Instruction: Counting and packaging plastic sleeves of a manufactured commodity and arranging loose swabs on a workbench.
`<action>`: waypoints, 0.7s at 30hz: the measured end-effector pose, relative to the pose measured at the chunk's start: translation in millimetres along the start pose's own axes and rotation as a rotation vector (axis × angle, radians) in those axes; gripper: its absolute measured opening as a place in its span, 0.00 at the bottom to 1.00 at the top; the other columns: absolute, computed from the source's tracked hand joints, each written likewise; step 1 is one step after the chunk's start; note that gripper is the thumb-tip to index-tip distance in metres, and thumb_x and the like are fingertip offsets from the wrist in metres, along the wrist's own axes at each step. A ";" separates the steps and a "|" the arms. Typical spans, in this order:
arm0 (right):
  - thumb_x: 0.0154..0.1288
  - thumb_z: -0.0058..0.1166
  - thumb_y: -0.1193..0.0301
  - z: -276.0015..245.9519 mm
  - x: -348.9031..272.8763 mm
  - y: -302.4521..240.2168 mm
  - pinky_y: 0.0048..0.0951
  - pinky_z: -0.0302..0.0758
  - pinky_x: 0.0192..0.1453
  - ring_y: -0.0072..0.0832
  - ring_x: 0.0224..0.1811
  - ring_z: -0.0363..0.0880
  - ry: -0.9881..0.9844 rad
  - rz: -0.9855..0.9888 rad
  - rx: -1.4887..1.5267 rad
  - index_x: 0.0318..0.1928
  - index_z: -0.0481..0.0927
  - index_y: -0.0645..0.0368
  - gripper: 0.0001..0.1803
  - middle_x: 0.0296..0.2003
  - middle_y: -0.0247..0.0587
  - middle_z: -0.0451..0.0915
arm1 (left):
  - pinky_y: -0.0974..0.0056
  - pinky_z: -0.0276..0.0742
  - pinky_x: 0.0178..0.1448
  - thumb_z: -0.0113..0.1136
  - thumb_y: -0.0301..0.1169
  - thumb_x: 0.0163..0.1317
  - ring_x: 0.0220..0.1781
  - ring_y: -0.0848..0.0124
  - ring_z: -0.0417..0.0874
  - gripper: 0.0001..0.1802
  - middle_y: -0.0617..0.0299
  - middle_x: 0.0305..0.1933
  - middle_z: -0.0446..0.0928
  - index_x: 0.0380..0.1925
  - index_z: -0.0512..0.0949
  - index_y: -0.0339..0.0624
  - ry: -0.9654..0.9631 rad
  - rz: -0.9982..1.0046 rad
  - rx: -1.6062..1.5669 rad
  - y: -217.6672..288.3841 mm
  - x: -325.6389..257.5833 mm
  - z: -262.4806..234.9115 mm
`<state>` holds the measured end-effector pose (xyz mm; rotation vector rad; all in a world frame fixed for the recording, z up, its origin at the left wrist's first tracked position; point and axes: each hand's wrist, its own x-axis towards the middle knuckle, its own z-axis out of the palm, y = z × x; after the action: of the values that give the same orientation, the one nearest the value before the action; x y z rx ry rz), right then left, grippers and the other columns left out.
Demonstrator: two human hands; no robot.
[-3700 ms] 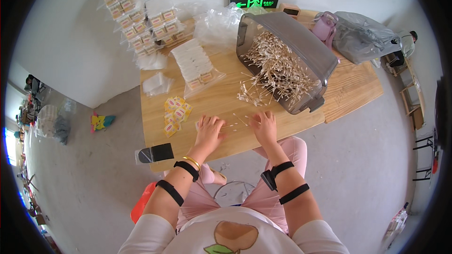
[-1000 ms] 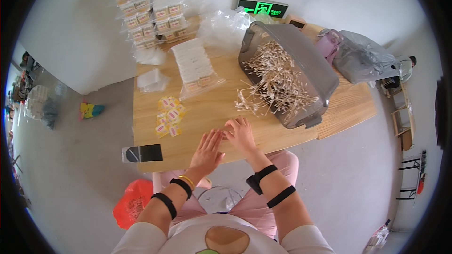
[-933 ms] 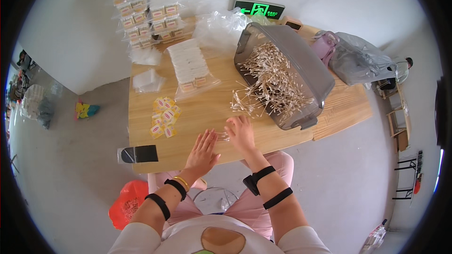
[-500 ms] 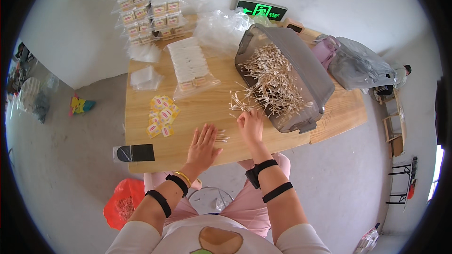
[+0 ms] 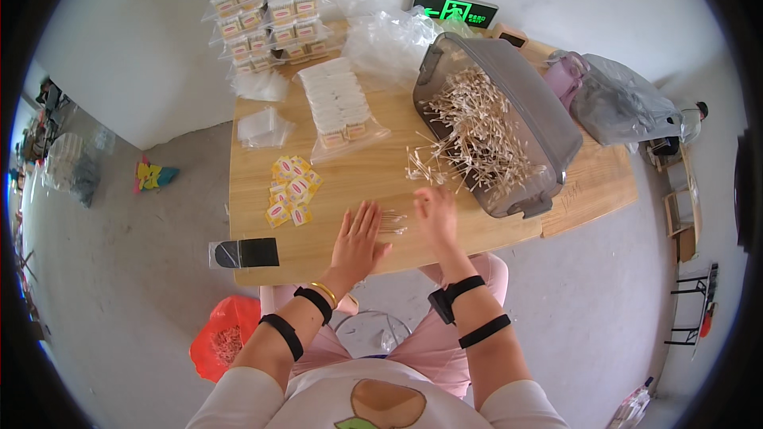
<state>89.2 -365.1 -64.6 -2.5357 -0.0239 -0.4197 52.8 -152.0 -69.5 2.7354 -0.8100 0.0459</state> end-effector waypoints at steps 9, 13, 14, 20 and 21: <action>0.57 0.69 0.65 14.0 20.4 38.7 0.45 0.74 0.53 0.44 0.47 0.76 0.183 0.266 -0.093 0.36 0.79 0.52 0.12 0.39 0.40 0.78 | 0.46 0.43 0.84 0.51 0.51 0.71 0.83 0.55 0.50 0.42 0.49 0.81 0.53 0.76 0.55 0.35 0.031 0.021 -0.037 -3.6 12.4 1.0; 0.57 0.66 0.68 14.9 23.1 37.0 0.44 0.74 0.52 0.43 0.47 0.76 0.180 0.426 0.103 0.31 0.78 0.53 0.08 0.38 0.39 0.79 | 0.46 0.42 0.84 0.52 0.49 0.71 0.83 0.55 0.50 0.42 0.50 0.81 0.52 0.76 0.55 0.34 0.014 0.049 -0.080 -7.4 8.8 -2.3; 0.57 0.65 0.68 11.9 23.6 36.0 0.44 0.74 0.51 0.43 0.46 0.76 0.168 0.462 0.187 0.30 0.78 0.54 0.08 0.37 0.38 0.79 | 0.46 0.42 0.84 0.52 0.49 0.71 0.83 0.55 0.50 0.42 0.49 0.82 0.52 0.75 0.55 0.34 0.013 0.045 -0.083 -7.8 7.9 -1.9; 0.56 0.68 0.69 4.9 47.9 4.3 0.41 0.73 0.48 0.40 0.43 0.76 0.232 0.148 0.043 0.30 0.80 0.54 0.08 0.34 0.38 0.78 | 0.44 0.42 0.84 0.54 0.46 0.70 0.83 0.54 0.50 0.42 0.47 0.81 0.52 0.75 0.55 0.33 0.072 0.037 -0.119 -10.1 4.9 3.9; 0.55 0.68 0.69 10.7 54.5 1.1 0.42 0.73 0.49 0.40 0.44 0.75 0.245 0.129 -0.015 0.30 0.80 0.54 0.08 0.35 0.38 0.78 | 0.43 0.44 0.83 0.55 0.45 0.69 0.83 0.52 0.52 0.41 0.46 0.80 0.54 0.74 0.55 0.32 0.073 0.045 -0.132 -9.1 5.5 5.3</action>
<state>144.3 -364.2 -57.3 -2.4656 0.2348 -0.6767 62.1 -149.0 -76.4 2.5763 -0.8241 0.0980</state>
